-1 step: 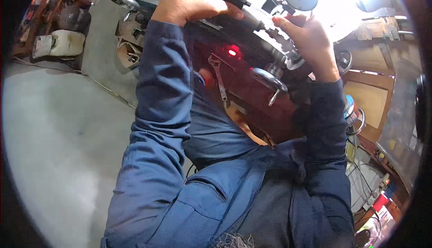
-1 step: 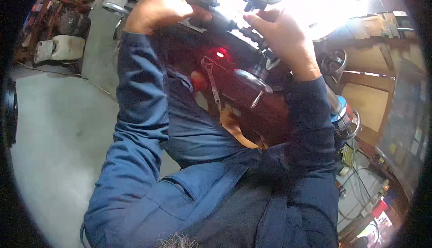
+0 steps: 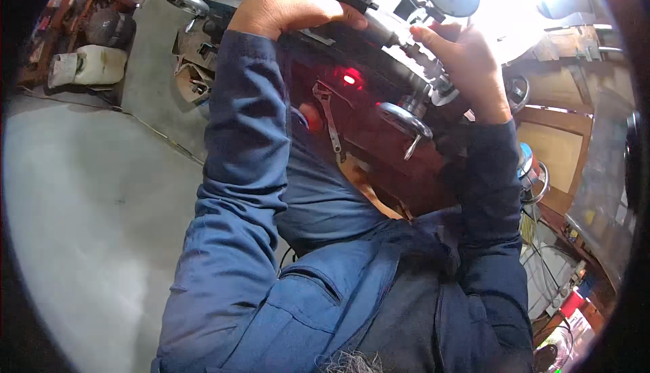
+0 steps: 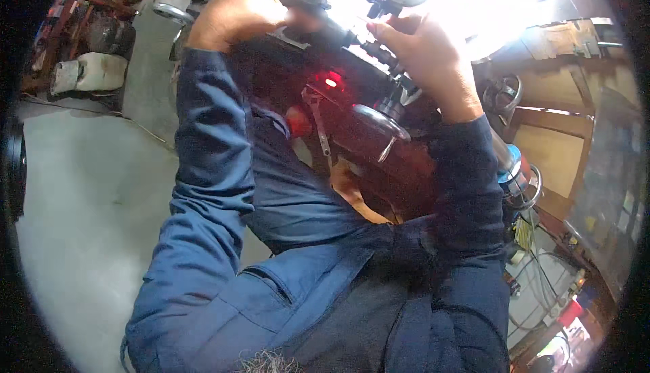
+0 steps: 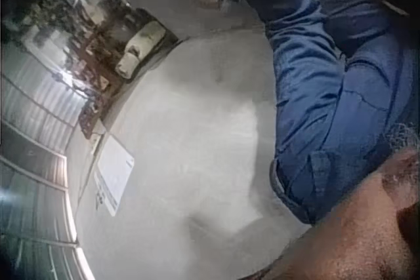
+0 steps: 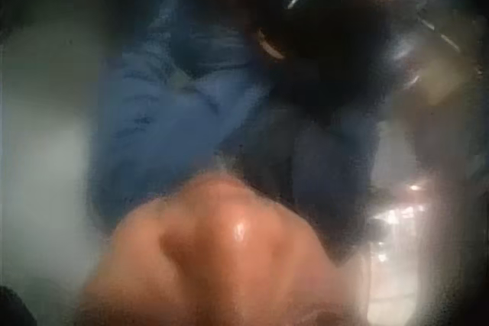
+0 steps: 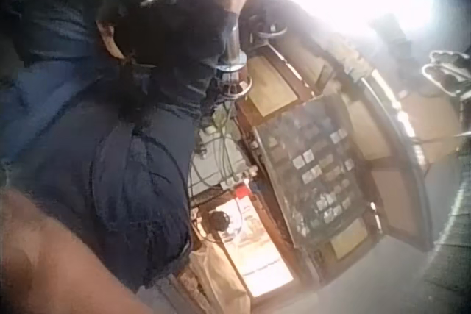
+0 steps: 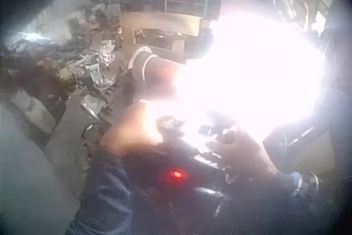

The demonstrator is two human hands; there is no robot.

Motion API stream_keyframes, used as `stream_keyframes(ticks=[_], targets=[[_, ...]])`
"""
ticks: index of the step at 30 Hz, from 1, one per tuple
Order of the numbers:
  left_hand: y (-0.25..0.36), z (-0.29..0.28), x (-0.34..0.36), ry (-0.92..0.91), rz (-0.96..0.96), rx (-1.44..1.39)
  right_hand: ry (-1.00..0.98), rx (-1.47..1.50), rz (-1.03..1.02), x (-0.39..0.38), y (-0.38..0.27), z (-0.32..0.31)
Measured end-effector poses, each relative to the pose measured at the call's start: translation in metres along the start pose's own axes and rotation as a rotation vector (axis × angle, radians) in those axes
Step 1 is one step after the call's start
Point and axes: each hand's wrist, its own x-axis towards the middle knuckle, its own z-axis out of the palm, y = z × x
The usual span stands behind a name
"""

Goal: The person works on a metal machinery component by turning handwheels to align parts, handling a small tool to adjust a pin, and then attaching a dial indicator gauge to the assembly.

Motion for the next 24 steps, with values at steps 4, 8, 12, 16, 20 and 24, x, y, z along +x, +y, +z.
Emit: stream_keyframes(ticks=[4,8,12,16,20,24], targets=[[-0.007,0.000,0.000,-0.006,0.045,-0.063,0.007,-0.106,-0.027,-0.003,-0.009,-0.002],[0.021,-0.006,-0.008,0.034,-0.102,-0.104,0.371,-0.254,-0.490,-0.048,0.030,-0.039],[0.035,-0.008,-0.007,0.004,-0.192,-0.105,0.828,0.048,0.020,-0.142,0.124,-0.137],[-0.007,-0.005,-0.004,0.126,0.032,-0.098,0.580,-0.361,0.348,-0.246,0.279,-0.212],[-0.047,-0.007,-0.008,0.541,-0.010,-0.520,0.590,0.390,0.245,-0.261,0.296,-0.160],[-0.067,-0.011,-0.002,0.687,-0.320,-0.437,0.691,0.792,0.355,-0.247,0.359,-0.191]])
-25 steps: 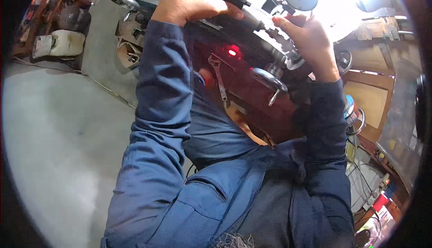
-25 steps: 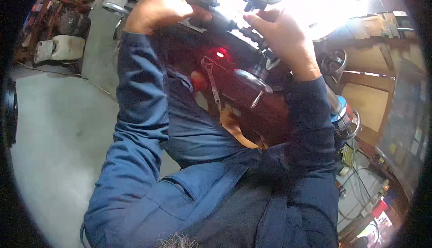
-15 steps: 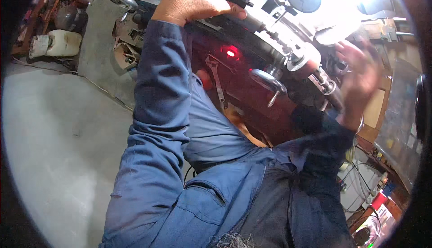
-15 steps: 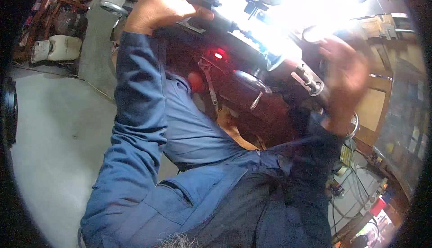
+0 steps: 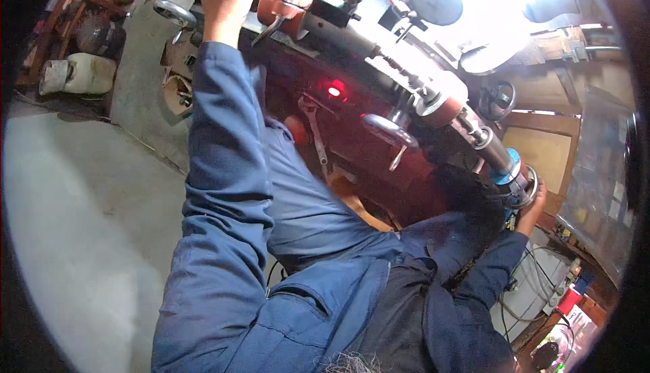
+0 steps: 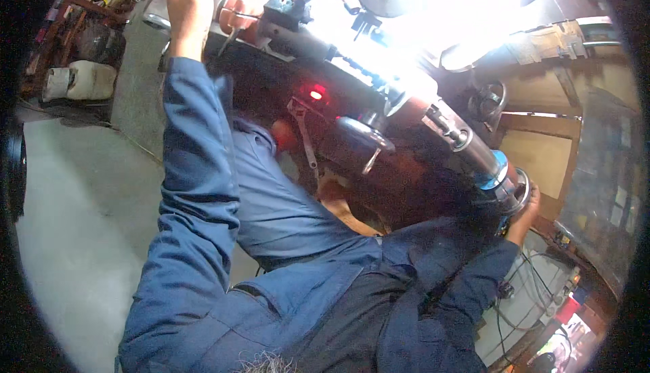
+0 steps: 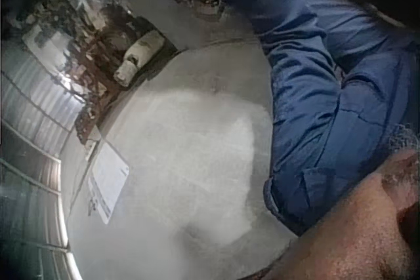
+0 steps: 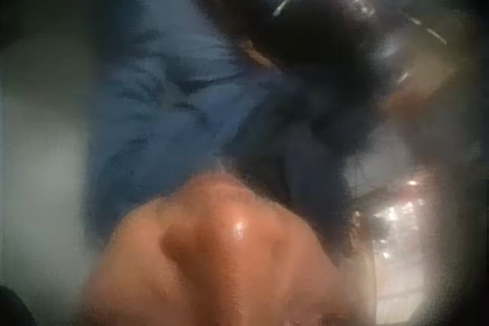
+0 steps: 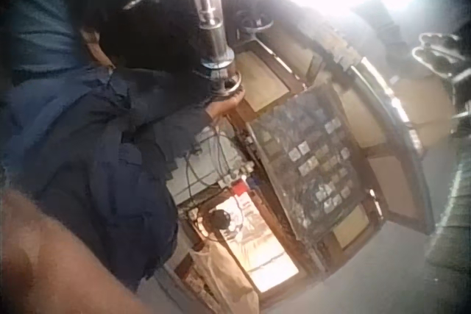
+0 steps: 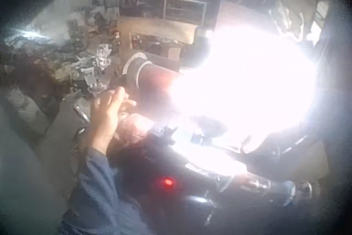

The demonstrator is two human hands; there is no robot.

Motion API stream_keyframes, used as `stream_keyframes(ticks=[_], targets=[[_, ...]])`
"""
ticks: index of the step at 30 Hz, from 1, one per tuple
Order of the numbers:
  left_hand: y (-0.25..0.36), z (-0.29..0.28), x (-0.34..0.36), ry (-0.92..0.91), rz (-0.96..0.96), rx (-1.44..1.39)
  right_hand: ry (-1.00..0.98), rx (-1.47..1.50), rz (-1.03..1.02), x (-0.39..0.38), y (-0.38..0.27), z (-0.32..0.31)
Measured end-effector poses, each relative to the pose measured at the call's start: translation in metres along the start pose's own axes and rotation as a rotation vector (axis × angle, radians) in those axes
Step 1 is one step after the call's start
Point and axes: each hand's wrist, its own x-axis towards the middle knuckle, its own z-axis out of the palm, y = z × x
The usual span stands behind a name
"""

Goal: The person works on a metal machinery component by turning handwheels to align parts, handling a small tool to adjust a pin, and then attaching a dial indicator gauge to the assembly.

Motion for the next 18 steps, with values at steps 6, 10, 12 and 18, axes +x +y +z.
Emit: stream_keyframes(ticks=[6,10,12,18], targets=[[-0.025,-0.002,0.008,-0.196,-0.417,-0.167,-0.158,-0.524,-0.305,-0.041,-0.002,0.053],[-0.045,-0.007,0.016,-0.151,-0.429,-0.137,-0.253,-1.036,-0.580,-0.036,0.029,-0.018],[-0.047,-0.005,0.015,-0.140,-0.443,-0.080,-0.281,-1.169,-0.646,-0.046,0.016,-0.015],[-0.059,-0.016,0.030,-0.231,-0.445,-0.003,-0.301,-0.982,-0.021,-0.075,-0.046,0.002]])
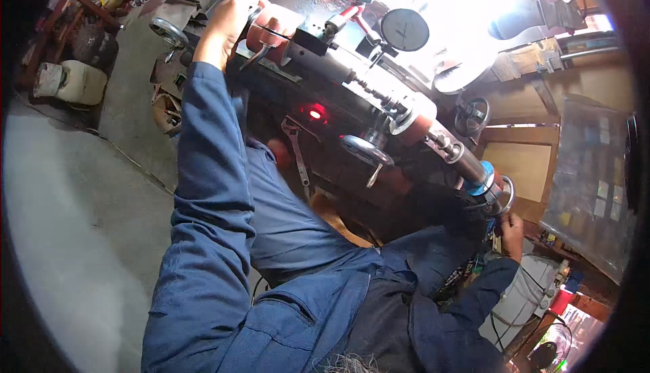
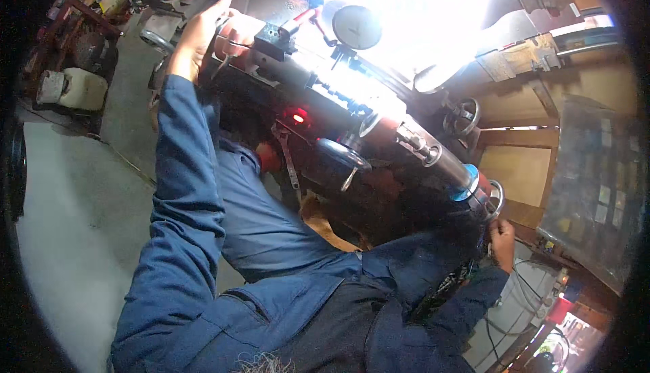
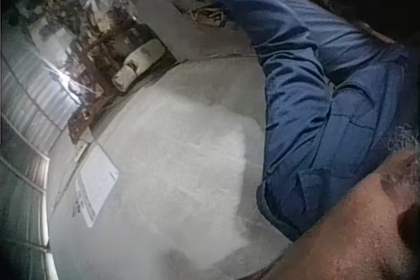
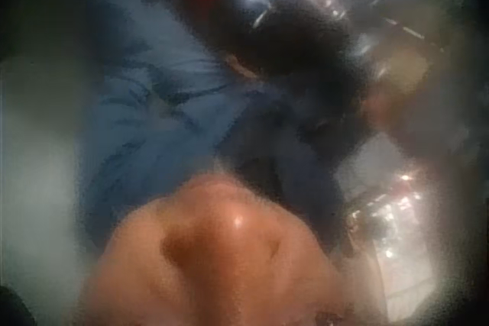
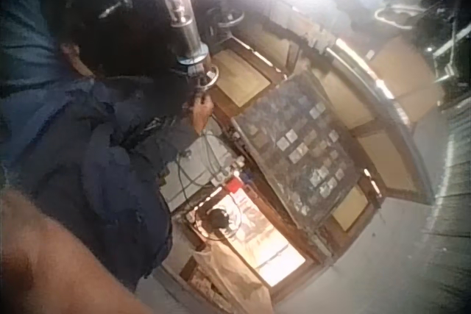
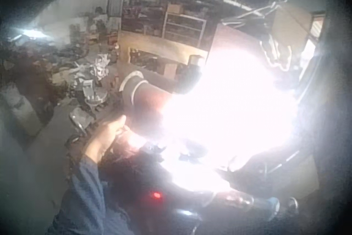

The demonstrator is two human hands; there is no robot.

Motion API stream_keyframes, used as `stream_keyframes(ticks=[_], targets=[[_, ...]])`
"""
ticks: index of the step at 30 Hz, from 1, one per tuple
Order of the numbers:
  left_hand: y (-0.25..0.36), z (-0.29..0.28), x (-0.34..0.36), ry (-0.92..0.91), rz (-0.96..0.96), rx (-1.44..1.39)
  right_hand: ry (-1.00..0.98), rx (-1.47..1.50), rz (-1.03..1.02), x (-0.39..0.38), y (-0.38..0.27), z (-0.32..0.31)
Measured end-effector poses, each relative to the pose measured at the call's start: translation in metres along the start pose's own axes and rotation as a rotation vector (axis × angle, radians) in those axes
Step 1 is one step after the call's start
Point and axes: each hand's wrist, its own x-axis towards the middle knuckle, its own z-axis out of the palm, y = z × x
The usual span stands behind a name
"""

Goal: The person works on a metal machinery component by turning handwheels to align parts, handling a small tool to adjust a pin, and then attaching a dial indicator gauge to the assembly.

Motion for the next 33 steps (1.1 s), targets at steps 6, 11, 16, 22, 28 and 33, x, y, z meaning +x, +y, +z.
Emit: stream_keyframes(ticks=[6,11,16,22,28,33], targets=[[0.046,0.013,-0.027,-0.148,-0.074,0.046,0.316,0.574,0.031,0.045,-0.036,0.019],[0.019,0.001,0.022,-0.189,-0.222,0.231,0.206,0.422,-0.173,0.073,0.011,0.037],[0.011,-0.002,0.025,-0.229,-0.298,0.373,0.097,-0.225,-0.184,0.032,0.019,0.026],[0.009,-0.001,0.018,-0.247,-0.270,0.356,-0.124,0.252,-0.052,0.018,-0.040,-0.008],[0.014,-0.002,0.014,-0.287,-0.251,0.238,0.263,0.456,-0.153,0.082,0.007,0.027],[0.019,0.019,-0.014,-0.178,-0.097,0.109,0.157,0.175,-0.144,0.050,-0.025,0.023]])
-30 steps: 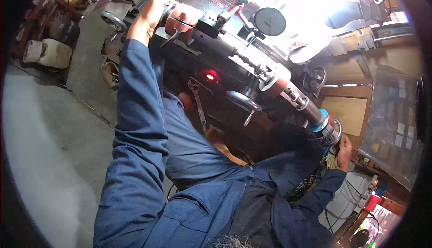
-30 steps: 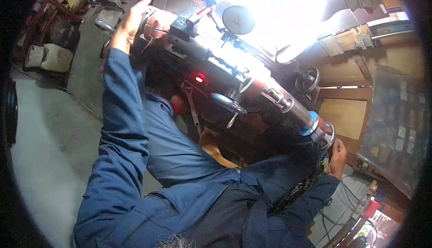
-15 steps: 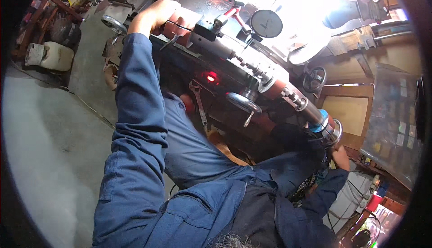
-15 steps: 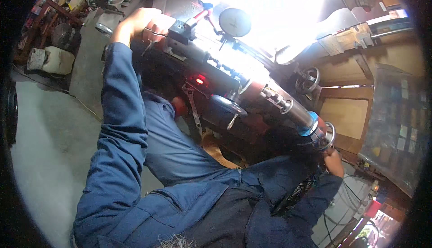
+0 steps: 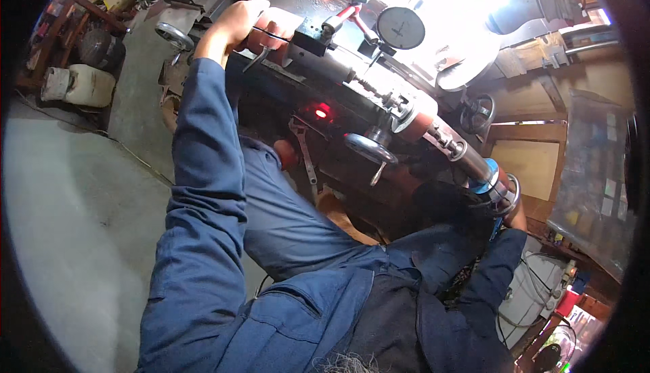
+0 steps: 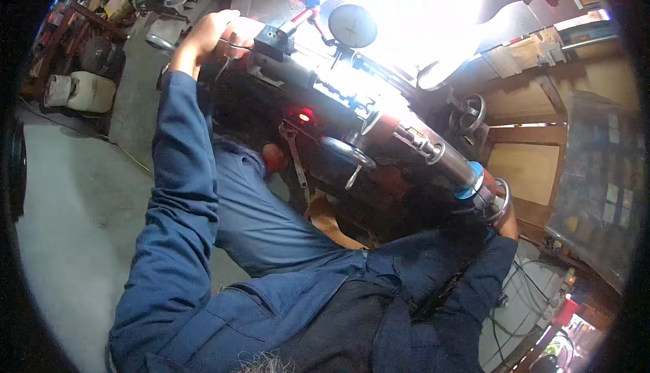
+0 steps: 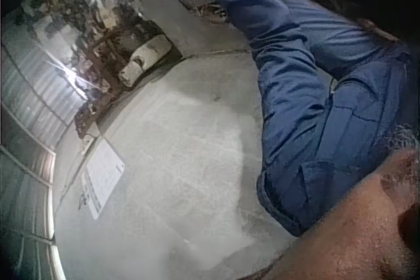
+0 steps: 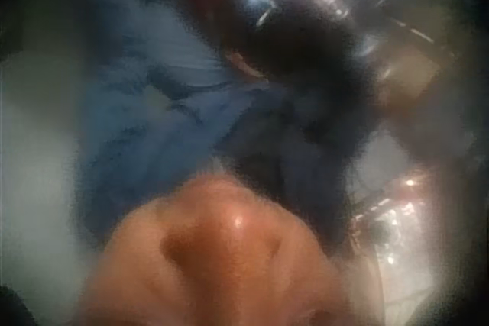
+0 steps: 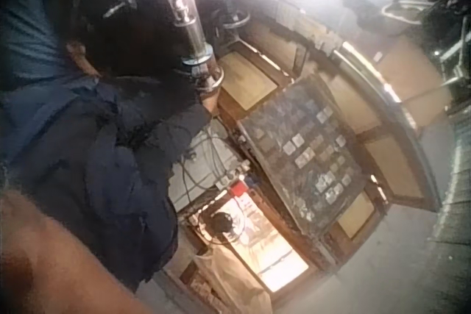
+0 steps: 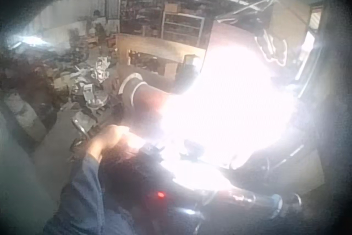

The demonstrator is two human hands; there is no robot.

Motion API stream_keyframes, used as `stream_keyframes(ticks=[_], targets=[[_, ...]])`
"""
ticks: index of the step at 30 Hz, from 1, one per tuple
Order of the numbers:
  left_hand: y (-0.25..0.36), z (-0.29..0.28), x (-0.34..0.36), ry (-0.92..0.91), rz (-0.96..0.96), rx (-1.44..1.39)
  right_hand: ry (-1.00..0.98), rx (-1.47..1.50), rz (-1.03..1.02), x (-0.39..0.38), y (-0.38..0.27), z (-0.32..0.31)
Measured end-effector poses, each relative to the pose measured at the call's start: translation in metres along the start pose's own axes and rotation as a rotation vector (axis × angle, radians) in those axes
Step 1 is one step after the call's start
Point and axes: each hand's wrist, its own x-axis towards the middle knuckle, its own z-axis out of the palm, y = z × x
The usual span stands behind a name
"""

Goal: The person works on a metal machinery component by turning handwheels to align parts, handling a small tool to adjust a pin, and then attaching a dial indicator gauge to the assembly.

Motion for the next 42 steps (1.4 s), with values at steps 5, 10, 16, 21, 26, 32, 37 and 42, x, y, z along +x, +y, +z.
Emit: stream_keyframes(ticks=[5,10,16,21,26,32,37,42], targets=[[-0.015,-0.022,0.009,-0.073,0.180,0.076,0.879,-0.543,-0.110,-0.003,-0.113,0.023],[-0.034,-0.022,0.016,0.103,0.758,0.412,0.322,-0.119,-0.908,-0.021,-0.268,0.159],[-0.041,-0.012,-0.001,0.247,0.968,0.414,0.079,0.031,-0.772,-0.002,-0.321,0.197],[-0.041,-0.001,-0.004,0.292,0.971,0.174,0.038,-0.355,-0.872,0.026,-0.303,0.226],[-0.028,-0.008,-0.019,0.527,1.089,0.142,-0.017,-0.419,-0.808,0.025,-0.302,0.231],[-0.026,0.106,-0.103,0.598,1.310,0.812,-0.019,-0.446,-0.827,0.026,-0.311,0.233],[-0.056,0.126,-0.074,0.552,1.225,0.916,0.012,-0.534,-0.870,0.026,-0.317,0.239],[-0.063,0.124,-0.066,0.547,1.216,0.911,0.103,-0.483,-0.938,0.028,-0.310,0.246]])
